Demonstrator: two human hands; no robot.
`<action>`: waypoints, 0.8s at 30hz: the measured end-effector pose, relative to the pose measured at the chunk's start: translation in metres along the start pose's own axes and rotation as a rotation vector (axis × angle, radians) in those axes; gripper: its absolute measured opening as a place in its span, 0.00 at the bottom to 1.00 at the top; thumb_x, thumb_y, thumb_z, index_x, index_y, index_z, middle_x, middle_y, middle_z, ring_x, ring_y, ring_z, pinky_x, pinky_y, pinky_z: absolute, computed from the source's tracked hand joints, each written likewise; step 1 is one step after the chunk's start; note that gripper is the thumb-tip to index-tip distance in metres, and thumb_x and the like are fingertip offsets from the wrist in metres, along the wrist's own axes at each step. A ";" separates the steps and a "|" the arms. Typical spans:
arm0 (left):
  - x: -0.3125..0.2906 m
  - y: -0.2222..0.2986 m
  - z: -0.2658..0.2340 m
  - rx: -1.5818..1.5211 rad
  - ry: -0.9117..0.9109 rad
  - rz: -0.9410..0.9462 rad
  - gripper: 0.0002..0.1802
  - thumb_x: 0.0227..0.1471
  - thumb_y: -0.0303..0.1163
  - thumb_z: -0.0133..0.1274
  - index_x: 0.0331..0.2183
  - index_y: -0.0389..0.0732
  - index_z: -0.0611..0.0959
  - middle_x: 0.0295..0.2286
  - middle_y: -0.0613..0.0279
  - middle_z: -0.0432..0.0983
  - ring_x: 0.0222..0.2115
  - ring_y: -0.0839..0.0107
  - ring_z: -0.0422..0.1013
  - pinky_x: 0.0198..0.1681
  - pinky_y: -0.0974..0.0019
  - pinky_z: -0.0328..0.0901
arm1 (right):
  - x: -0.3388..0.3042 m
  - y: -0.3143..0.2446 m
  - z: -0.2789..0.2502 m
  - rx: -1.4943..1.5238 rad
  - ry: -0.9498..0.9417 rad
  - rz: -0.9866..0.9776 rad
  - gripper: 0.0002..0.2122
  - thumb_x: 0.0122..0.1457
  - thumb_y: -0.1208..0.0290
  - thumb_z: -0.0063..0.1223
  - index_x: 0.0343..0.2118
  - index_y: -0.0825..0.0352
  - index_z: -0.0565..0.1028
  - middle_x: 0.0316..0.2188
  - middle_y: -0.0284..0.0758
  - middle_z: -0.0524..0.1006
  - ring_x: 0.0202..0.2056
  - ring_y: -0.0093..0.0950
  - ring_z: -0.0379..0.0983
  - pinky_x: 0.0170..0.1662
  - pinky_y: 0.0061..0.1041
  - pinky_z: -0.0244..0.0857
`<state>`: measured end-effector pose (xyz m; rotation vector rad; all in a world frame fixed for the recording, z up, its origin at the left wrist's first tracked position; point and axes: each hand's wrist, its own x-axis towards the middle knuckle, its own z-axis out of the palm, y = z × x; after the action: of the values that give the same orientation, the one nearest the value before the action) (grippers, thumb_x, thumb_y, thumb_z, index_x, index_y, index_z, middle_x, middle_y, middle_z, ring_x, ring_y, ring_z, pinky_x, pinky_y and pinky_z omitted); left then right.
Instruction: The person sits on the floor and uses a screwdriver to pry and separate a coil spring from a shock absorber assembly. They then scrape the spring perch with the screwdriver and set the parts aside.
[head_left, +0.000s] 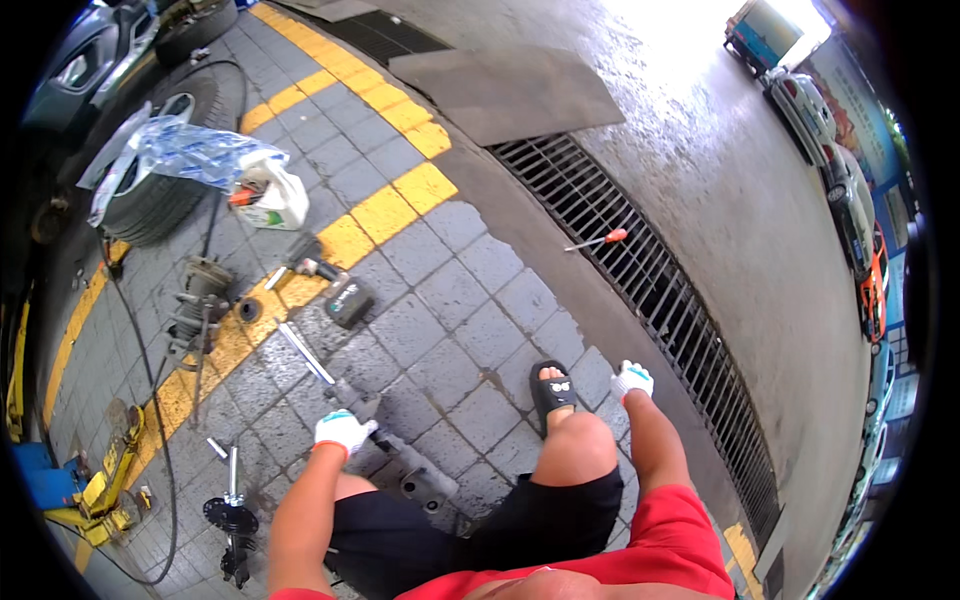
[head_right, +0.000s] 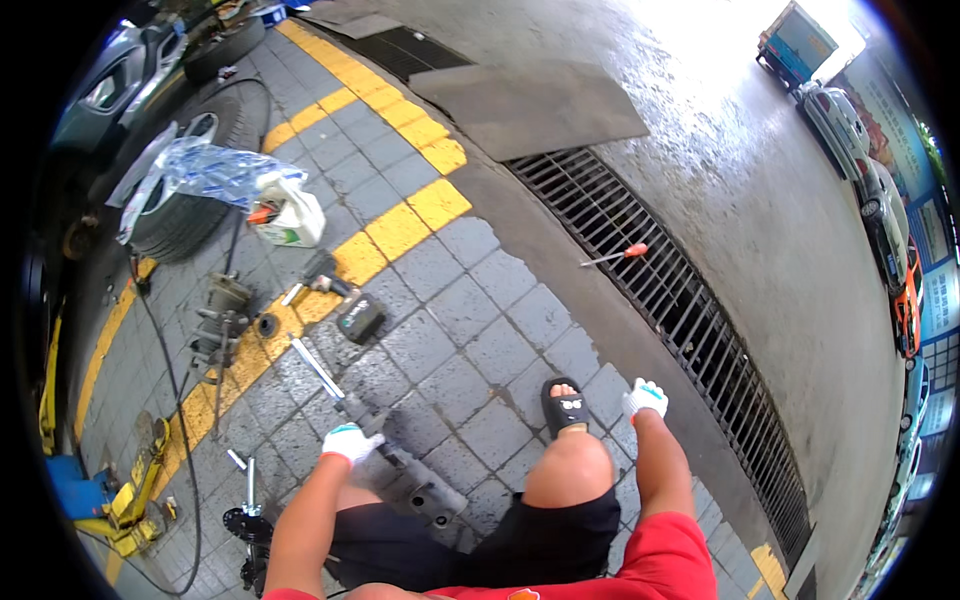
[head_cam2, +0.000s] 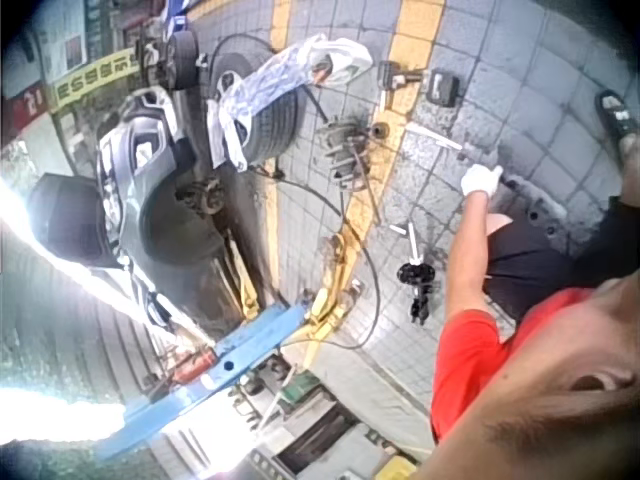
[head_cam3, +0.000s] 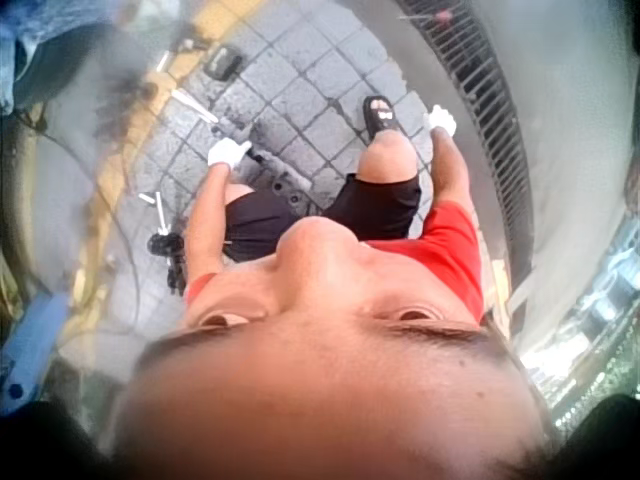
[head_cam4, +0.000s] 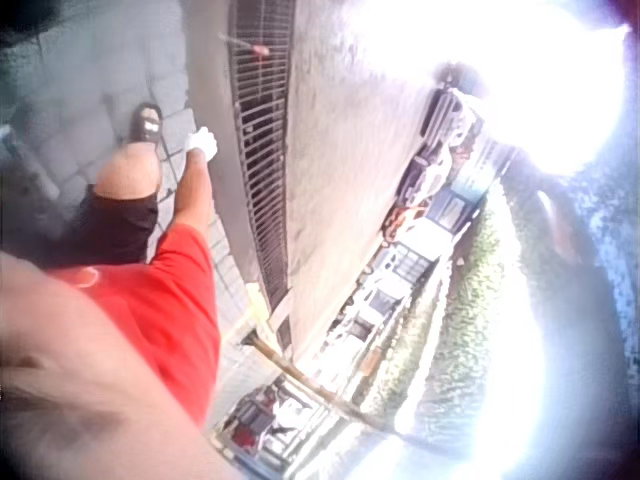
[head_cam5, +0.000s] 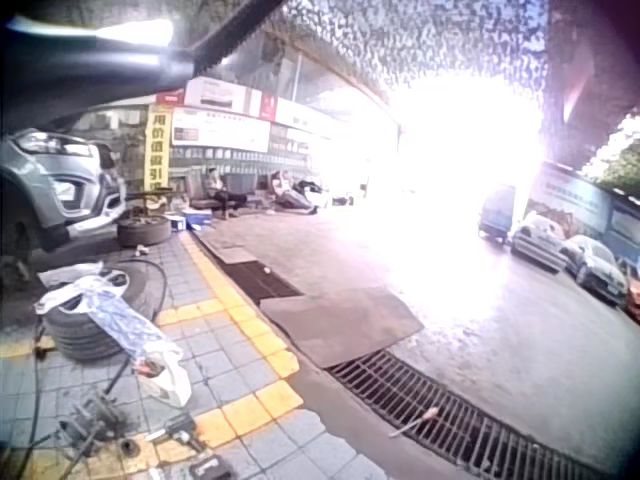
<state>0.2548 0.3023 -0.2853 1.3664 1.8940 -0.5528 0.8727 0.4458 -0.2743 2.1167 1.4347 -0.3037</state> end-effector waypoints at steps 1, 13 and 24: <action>-0.003 0.008 -0.010 0.008 -0.015 -0.042 0.40 0.57 0.68 0.51 0.40 0.36 0.89 0.41 0.44 0.85 0.43 0.49 0.81 0.49 0.50 0.73 | 0.021 -0.002 0.003 -0.022 0.002 -0.033 0.23 0.65 0.52 0.53 0.57 0.60 0.74 0.57 0.44 0.76 0.60 0.43 0.72 0.61 0.43 0.67; 0.008 0.080 -0.039 0.078 -0.031 -0.357 0.44 0.54 0.65 0.57 0.57 0.38 0.79 0.56 0.49 0.76 0.57 0.54 0.72 0.61 0.54 0.65 | 0.364 -0.112 -0.106 -0.079 0.375 -0.200 0.18 0.64 0.70 0.48 0.58 0.58 0.72 0.55 0.42 0.75 0.55 0.43 0.76 0.54 0.44 0.72; 0.004 0.127 -0.034 -0.001 0.394 -0.344 0.33 0.53 0.52 0.62 0.53 0.41 0.79 0.54 0.54 0.75 0.60 0.54 0.67 0.69 0.48 0.55 | 0.494 -0.121 -0.092 -0.593 0.153 -0.502 0.12 0.65 0.68 0.49 0.49 0.57 0.78 0.51 0.37 0.81 0.57 0.39 0.74 0.56 0.40 0.69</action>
<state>0.3632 0.3721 -0.2574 1.2188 2.4758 -0.4698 0.9505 0.9167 -0.4737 1.3173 1.8562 0.1016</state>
